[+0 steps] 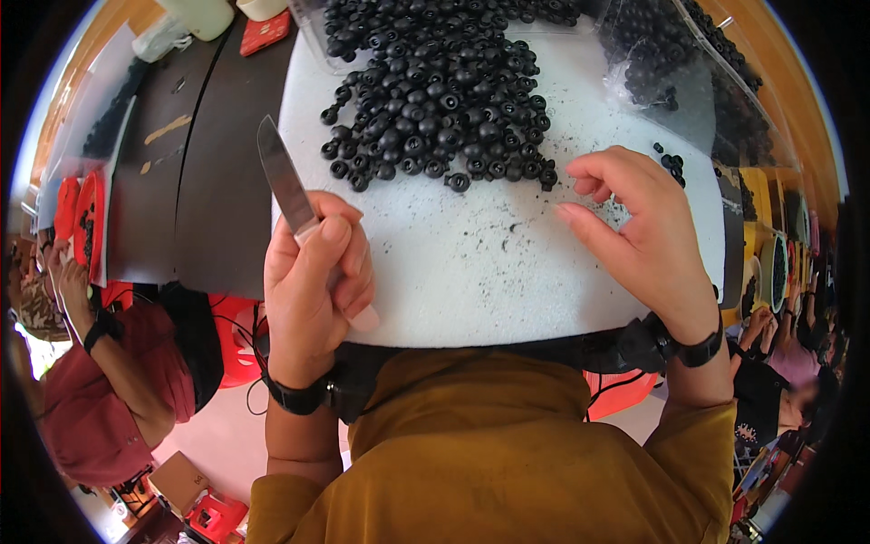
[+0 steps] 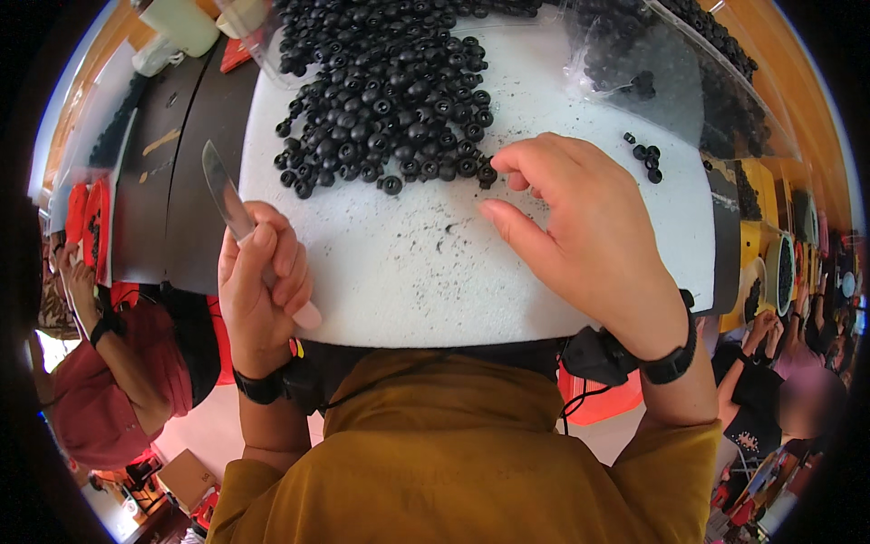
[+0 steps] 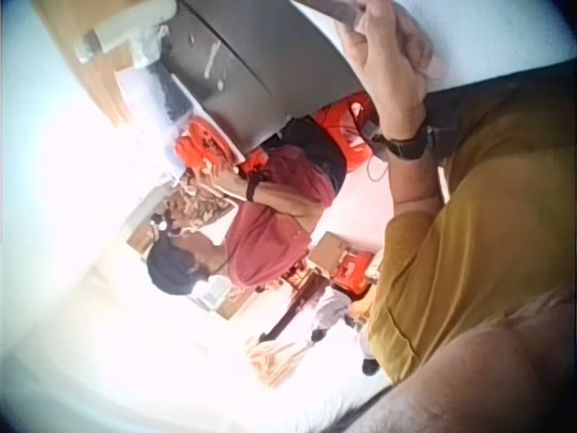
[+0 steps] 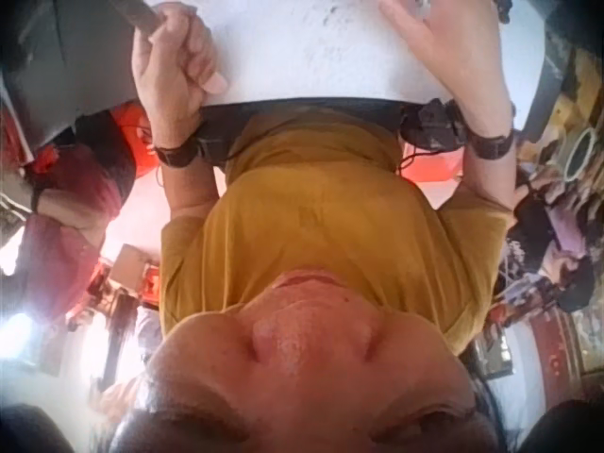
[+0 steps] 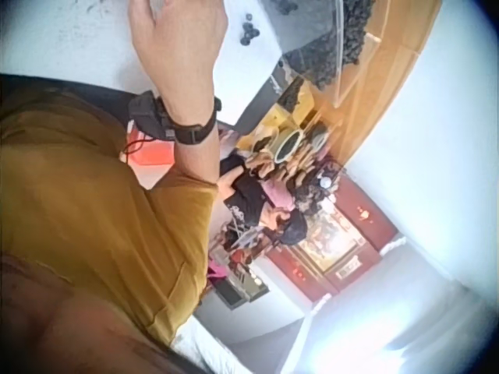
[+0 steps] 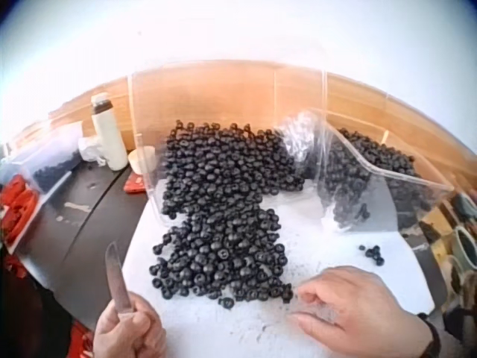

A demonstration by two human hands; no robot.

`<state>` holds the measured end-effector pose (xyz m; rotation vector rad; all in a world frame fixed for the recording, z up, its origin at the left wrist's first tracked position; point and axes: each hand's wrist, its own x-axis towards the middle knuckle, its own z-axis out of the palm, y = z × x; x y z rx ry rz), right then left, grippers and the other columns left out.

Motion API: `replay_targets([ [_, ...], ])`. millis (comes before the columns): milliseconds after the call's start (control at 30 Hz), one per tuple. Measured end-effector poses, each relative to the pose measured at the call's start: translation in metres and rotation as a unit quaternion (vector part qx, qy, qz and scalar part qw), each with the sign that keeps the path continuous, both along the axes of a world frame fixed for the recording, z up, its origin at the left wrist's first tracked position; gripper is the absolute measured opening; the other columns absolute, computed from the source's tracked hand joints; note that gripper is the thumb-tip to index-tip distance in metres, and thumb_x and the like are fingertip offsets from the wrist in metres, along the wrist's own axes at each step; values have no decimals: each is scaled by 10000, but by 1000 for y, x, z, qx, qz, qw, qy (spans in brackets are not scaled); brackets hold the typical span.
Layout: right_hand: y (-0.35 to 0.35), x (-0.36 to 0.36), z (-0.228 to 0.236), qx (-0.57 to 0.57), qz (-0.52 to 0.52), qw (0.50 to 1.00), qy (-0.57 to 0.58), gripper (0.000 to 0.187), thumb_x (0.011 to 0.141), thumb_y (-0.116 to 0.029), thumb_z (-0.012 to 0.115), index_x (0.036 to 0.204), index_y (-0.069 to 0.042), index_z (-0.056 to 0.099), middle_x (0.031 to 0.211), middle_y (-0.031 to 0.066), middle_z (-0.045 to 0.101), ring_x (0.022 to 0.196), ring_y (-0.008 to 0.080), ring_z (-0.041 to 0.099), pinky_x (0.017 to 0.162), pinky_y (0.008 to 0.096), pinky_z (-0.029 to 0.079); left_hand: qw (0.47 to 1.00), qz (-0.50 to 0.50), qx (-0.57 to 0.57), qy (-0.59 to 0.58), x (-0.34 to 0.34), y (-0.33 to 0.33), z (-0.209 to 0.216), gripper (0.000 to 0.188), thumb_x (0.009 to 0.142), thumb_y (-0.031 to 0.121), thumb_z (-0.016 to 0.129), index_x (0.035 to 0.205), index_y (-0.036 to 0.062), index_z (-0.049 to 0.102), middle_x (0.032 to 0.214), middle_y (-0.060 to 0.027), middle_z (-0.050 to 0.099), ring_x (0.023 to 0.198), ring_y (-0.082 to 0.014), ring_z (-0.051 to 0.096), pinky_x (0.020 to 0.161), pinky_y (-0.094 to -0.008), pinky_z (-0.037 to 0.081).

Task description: Trim or process small black rubber or plastic components using a hand-held knife.

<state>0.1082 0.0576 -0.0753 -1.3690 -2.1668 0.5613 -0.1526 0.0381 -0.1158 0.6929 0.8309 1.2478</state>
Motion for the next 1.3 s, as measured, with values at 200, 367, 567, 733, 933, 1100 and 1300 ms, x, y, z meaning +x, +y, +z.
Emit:
replay_targets([
  [200, 18, -4, -20, -24, -26, 999, -15, 226, 694, -116, 673, 853, -35, 533, 757, 90, 559, 686, 257, 551, 587, 339, 432, 999, 2, -32, -1, 0, 1, 1, 131, 866, 132, 501, 943, 34, 461, 593, -33, 438, 381, -56, 300, 327, -203, 239],
  [367, 21, -1, -26, -14, -30, 999, -16, 195, 700, -72, 658, 848, -34, 537, 758, 96, 552, 672, 261, 547, 577, 333, 433, 1000, 0, -15, -1, 1, 2, 1, 146, 860, 149, 517, 926, 34, 458, 574, -37, 436, 361, -53, 289, 318, -204, 236],
  [567, 12, 1, -23, -8, -46, 998, 45, 150, 695, -44, 643, 813, -26, 552, 759, 95, 553, 679, 268, 544, 579, 329, 440, 993, 20, -53, 100, 19, -1, 12, 180, 860, 183, 509, 864, 14, 448, 542, -7, 372, 364, -42, 269, 312, -191, 226],
  [733, 9, -3, -18, 20, -43, 999, 9, 149, 690, -42, 645, 803, -28, 548, 765, 98, 556, 679, 272, 544, 579, 334, 435, 984, -143, -56, 89, 25, -9, 22, 150, 840, 99, 546, 935, -11, 509, 601, 16, 451, 492, -29, 380, 435, -185, 296],
  [933, -5, -11, -10, -19, -15, 999, 36, 181, 683, -61, 657, 820, -37, 542, 762, 95, 535, 686, 279, 532, 580, 355, 427, 976, -195, -96, 34, 30, 0, 22, 130, 860, 82, 537, 966, 8, 521, 657, 39, 447, 532, -14, 360, 474, -169, 288],
  [1100, -7, -18, -24, 20, -7, 1000, -21, 196, 685, -45, 654, 842, -35, 537, 751, 99, 522, 681, 286, 525, 583, 365, 420, 966, -236, -92, 46, 36, 1, 13, 129, 869, 79, 526, 975, 6, 510, 696, 36, 443, 568, -9, 352, 490, -168, 289],
  [1300, -8, -16, -25, -5, -21, 999, 43, 184, 695, -15, 648, 854, -21, 556, 793, 107, 539, 688, 258, 537, 597, 321, 435, 975, -212, -67, 9, 33, -1, 6, 129, 879, 97, 514, 971, 6, 506, 687, 30, 442, 558, -19, 361, 484, -172, 297],
])
